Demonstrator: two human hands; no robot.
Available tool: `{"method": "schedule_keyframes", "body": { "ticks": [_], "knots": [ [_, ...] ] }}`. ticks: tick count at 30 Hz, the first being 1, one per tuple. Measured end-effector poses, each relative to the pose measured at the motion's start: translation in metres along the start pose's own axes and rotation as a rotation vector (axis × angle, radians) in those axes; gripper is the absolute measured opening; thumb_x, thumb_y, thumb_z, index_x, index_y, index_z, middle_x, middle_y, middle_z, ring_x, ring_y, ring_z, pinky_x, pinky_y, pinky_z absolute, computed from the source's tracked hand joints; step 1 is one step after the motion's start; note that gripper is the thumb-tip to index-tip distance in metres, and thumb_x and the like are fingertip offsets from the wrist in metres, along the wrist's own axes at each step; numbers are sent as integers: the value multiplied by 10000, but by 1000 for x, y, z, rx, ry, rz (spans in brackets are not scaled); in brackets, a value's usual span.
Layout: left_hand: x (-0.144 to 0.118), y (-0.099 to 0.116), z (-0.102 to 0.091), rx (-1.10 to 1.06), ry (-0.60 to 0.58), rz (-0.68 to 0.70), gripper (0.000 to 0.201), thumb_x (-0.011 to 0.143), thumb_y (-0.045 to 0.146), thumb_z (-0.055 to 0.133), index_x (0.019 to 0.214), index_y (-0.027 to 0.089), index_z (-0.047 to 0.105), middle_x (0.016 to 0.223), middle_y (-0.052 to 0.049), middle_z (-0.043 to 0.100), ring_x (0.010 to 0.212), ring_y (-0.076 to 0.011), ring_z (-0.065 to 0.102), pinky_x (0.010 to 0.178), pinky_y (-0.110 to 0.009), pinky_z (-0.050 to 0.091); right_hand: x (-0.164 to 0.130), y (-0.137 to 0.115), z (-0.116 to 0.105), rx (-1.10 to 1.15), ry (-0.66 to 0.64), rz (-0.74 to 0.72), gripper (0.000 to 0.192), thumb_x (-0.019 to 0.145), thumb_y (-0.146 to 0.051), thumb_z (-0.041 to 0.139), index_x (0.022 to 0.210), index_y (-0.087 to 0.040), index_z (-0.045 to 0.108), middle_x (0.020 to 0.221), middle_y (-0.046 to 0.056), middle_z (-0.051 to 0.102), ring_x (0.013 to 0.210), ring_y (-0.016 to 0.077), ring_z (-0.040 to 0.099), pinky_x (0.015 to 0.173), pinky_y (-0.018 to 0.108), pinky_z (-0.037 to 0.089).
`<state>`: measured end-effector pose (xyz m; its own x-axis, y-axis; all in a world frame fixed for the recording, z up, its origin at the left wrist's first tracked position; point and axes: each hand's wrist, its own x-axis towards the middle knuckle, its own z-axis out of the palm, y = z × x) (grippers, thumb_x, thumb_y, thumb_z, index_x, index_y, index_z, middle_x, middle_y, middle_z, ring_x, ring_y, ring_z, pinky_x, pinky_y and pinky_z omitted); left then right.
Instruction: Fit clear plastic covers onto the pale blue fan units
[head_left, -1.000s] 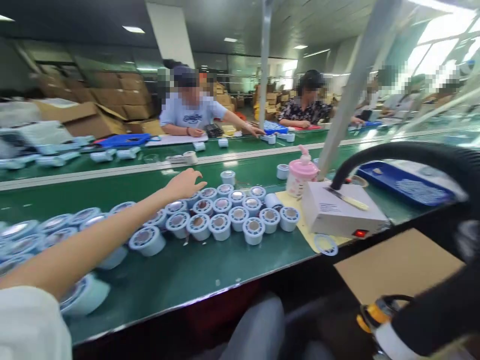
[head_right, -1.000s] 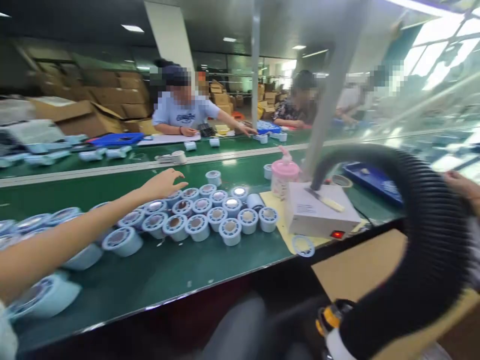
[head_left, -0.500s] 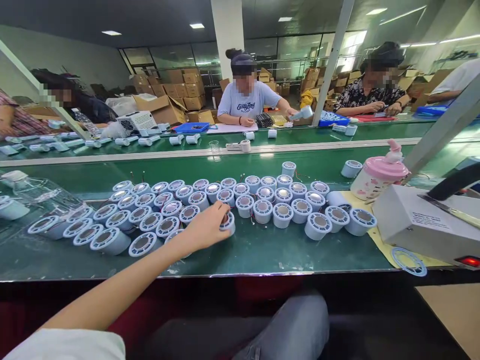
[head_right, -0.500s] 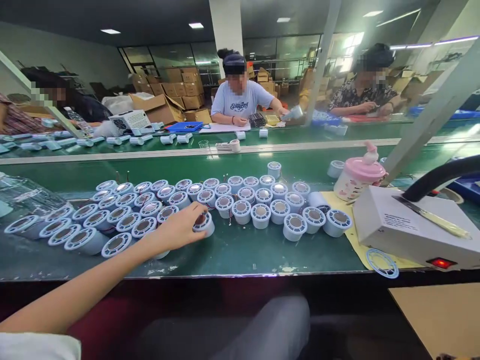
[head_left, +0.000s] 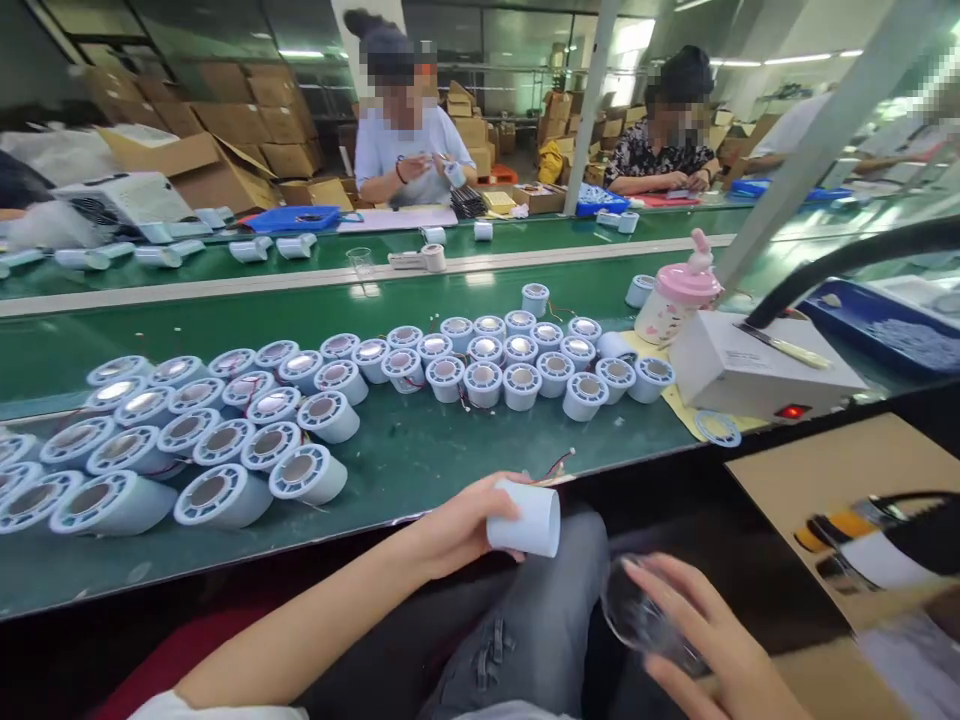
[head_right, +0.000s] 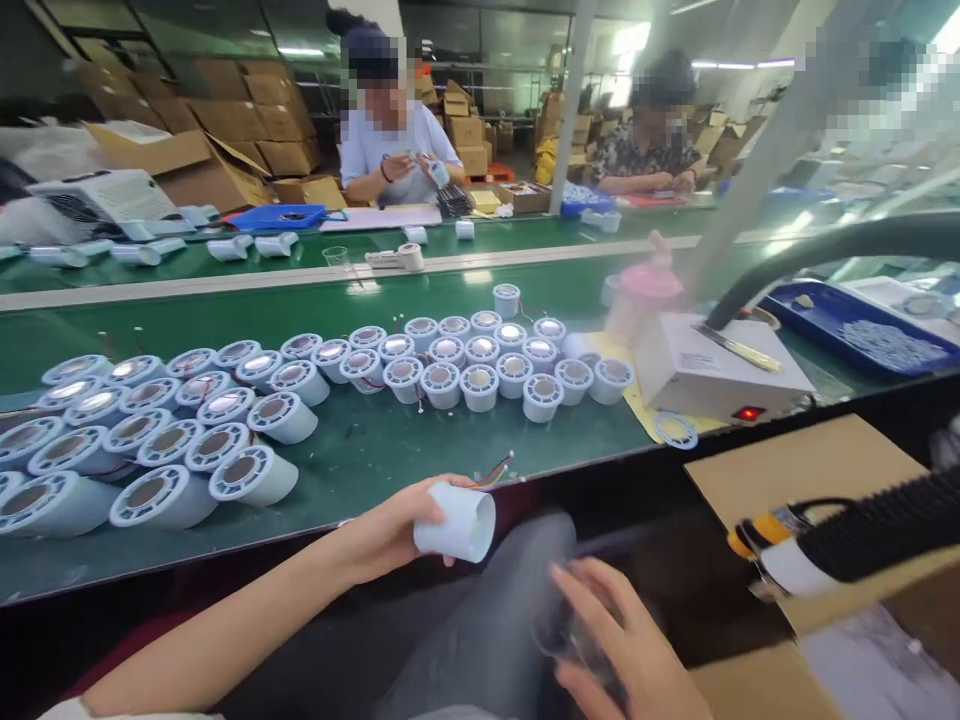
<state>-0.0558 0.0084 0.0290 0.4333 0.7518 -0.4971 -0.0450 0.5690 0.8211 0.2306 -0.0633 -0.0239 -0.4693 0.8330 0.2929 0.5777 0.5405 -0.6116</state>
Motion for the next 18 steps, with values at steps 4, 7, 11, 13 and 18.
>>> {"method": "schedule_keyframes", "body": {
  "ticks": [4,7,11,13,18],
  "knots": [
    [25,-14,18,-63,-200,-254,434,705,529,490,890,143,565,709,-37,573,560,-145,540,382,-201,357,31,-19,19,-245,78,-58,515,911,-273,537,1412,-295,421,1259,150,461,1065,314,569,787,439,580],
    [34,-16,22,139,-230,-215,388,745,516,550,873,151,587,664,6,528,471,-90,427,324,-161,196,45,-26,17,-343,133,-22,497,891,-233,558,1381,-255,470,1272,174,445,1042,340,537,767,496,562],
    [30,-12,25,464,-292,2,240,760,364,669,910,176,668,818,0,607,655,-104,509,509,-179,382,46,-22,10,-325,32,35,301,839,-146,595,1128,-212,650,1280,164,485,1056,360,525,759,492,540],
    [25,-10,28,713,-257,245,201,794,338,661,936,199,687,915,-16,621,828,-149,559,736,-246,450,43,-18,8,-171,-35,116,161,801,-98,627,920,-197,671,1272,134,502,1092,343,526,796,458,526],
    [25,-17,33,832,-59,553,490,670,440,795,1095,232,668,982,-43,571,919,-195,557,844,-325,454,38,-19,3,348,-67,316,97,876,-260,623,797,-204,613,1165,71,530,1033,218,569,843,328,479]
  ]
}}
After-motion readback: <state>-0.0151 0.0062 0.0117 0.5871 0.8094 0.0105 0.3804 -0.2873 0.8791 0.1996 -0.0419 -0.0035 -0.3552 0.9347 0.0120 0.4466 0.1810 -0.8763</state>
